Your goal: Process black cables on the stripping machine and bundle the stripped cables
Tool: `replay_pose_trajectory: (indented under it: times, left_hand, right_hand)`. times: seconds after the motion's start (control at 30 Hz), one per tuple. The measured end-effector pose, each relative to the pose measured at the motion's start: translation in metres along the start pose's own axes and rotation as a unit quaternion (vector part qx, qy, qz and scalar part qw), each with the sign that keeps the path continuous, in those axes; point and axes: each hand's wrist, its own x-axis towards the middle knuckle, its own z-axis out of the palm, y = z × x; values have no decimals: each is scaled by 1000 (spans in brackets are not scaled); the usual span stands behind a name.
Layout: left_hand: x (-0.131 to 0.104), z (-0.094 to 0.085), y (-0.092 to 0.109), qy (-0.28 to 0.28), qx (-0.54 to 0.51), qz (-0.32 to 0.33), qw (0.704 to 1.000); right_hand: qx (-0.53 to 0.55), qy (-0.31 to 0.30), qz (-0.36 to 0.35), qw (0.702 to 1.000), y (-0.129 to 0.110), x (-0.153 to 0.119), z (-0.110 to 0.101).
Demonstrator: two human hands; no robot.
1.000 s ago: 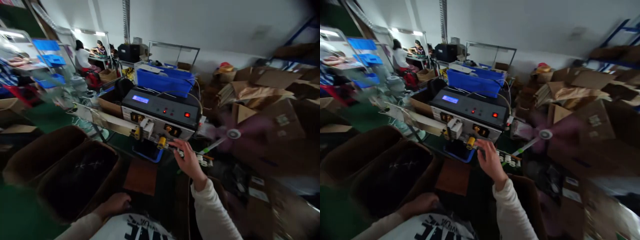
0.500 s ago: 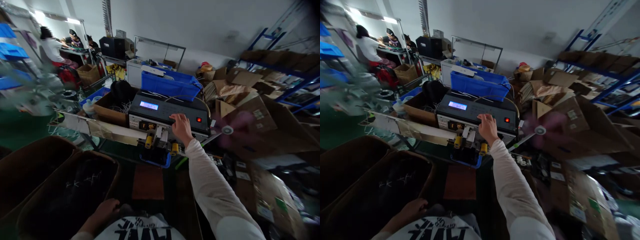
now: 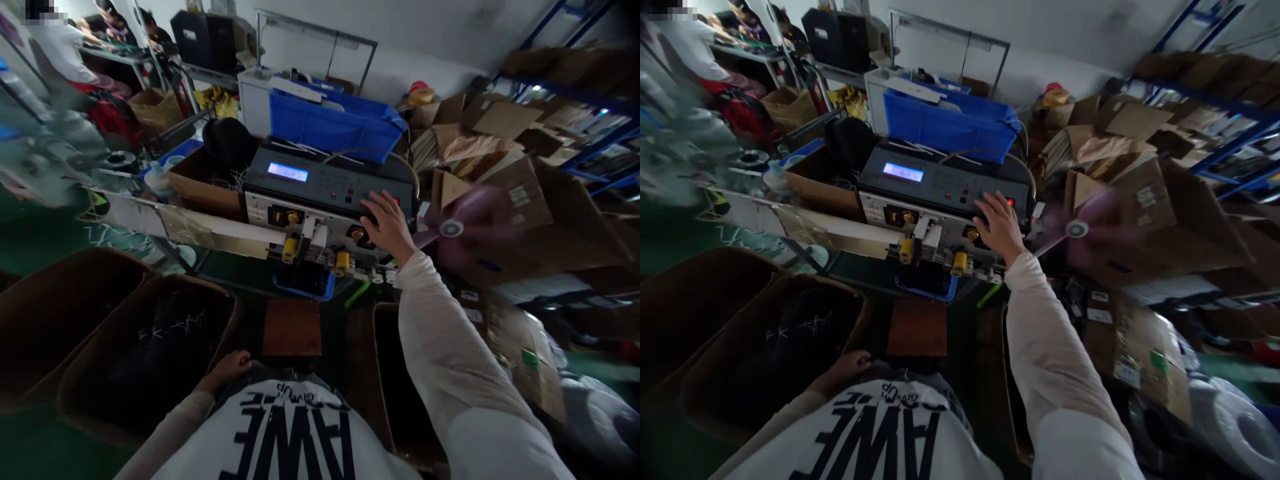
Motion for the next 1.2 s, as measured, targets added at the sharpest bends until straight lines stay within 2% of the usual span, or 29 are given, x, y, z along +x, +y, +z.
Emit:
replay_pose_trajectory:
  times: [0.07, 0.27, 0.43, 0.53, 0.63, 0.7, 0.87, 1.0, 1.2]
  left_hand:
    - [9, 12, 5, 4, -20, -6, 1000]
    - [45, 47, 20, 46, -75, -20, 996]
    - [60, 78, 12, 76, -106, -44, 990]
    - [60, 89, 2, 104, -112, -62, 986]
    - [58, 95, -4, 126, -116, -74, 982]
    - [57, 97, -6, 134, -120, -77, 981]
    - [58, 99, -8, 135, -122, -79, 980]
    - [57, 97, -8, 135, -124, -89, 979]
    - [46, 92, 5, 115, -127, -93, 981]
  right_hand:
    - [-9, -16, -8, 1000, 2, -6, 6]
    - [-29, 0, 14, 999, -9, -10, 19]
    - [-66, 6, 28, 997, -14, -8, 18]
    - [-68, 13, 7, 998, -12, -6, 18]
    - [-42, 12, -55, 998, -10, -3, 21]
    - [-32, 10, -73, 997, -12, -1, 24]
    - [-51, -18, -28, 998, -20, -4, 25]
    - [-47, -13, -34, 998, -19, -5, 25]
    - [-23, -13, -26, 999, -14, 1, 30]
